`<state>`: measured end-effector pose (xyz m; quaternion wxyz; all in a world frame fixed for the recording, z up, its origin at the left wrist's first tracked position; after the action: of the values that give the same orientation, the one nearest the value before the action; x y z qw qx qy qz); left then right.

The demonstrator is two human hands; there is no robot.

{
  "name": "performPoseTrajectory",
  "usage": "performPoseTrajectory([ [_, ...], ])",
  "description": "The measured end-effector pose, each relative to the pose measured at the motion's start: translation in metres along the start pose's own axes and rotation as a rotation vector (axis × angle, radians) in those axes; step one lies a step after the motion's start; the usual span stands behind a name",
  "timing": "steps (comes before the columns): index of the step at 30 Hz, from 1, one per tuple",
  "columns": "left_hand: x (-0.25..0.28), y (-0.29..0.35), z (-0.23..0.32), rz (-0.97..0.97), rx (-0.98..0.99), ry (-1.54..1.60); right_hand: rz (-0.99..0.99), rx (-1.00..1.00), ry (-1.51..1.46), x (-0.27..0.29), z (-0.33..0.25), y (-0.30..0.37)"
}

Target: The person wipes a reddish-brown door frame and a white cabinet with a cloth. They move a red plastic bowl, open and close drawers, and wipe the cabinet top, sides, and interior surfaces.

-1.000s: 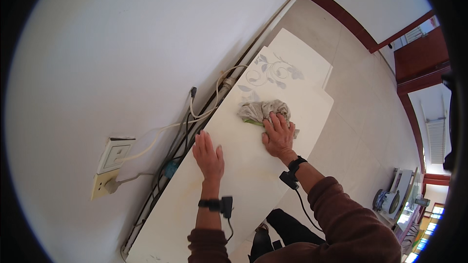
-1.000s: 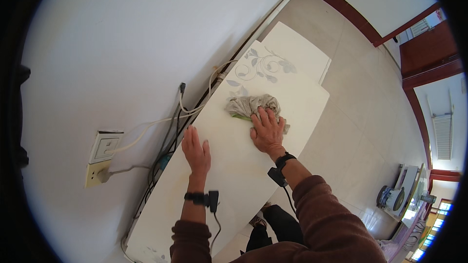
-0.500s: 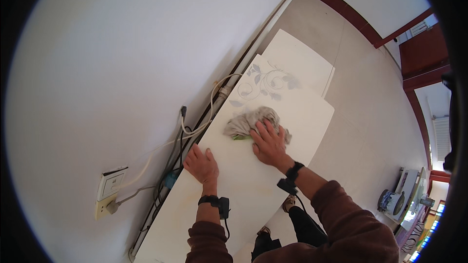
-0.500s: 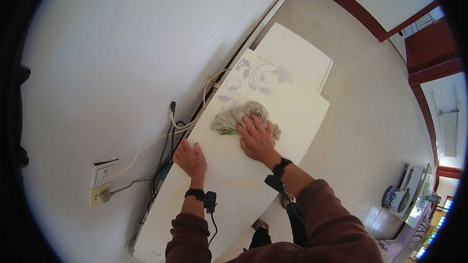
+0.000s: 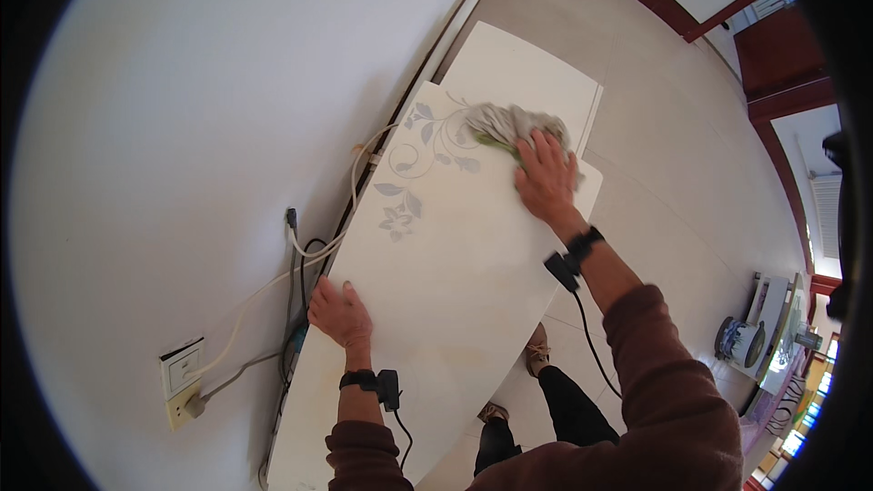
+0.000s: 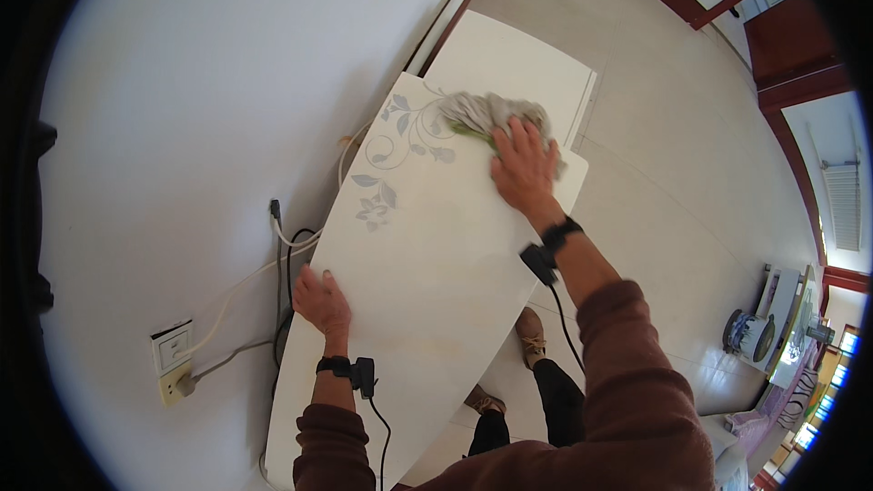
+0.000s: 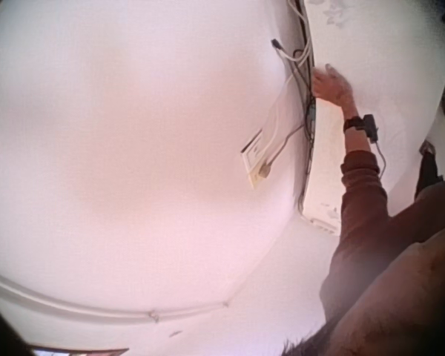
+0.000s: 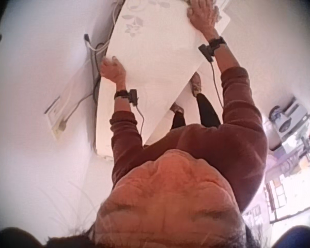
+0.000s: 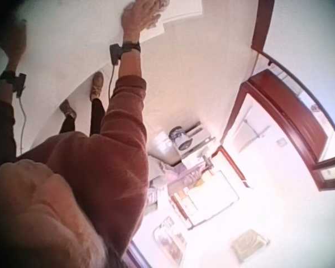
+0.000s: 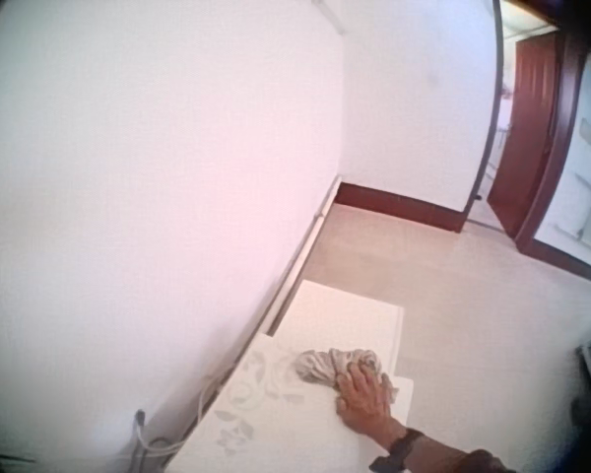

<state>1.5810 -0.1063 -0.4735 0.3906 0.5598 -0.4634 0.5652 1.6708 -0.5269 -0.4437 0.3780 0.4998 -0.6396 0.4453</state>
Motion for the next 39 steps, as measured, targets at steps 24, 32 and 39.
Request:
performPoseTrajectory([
  [24, 0.003, -0.001, 0.002, 0.088, -0.068, -0.026, 0.305, -0.318, -0.020, 0.044, 0.086, 0.056],
  [32, 0.001, -0.003, 0.000, 0.090, -0.026, -0.074, 0.244, -0.714, -0.579, -0.010, 0.009, 0.275],
  [39, -0.009, -0.006, -0.009, 0.164, -0.085, -0.085, -0.190, -1.017, -1.255, -0.047, -0.113, 0.433],
])
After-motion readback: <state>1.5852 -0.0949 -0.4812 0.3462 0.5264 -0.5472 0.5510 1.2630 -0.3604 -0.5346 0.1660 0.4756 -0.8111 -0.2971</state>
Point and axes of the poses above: each hand's wrist, its own y-axis away from the middle knuckle, its own x-axis out of the back of the hand, z = x × y, the point moved 10 cm from there along -y, towards the middle knuckle, and after that the axes turned 9 degrees about -y, right-handed, at the moved point
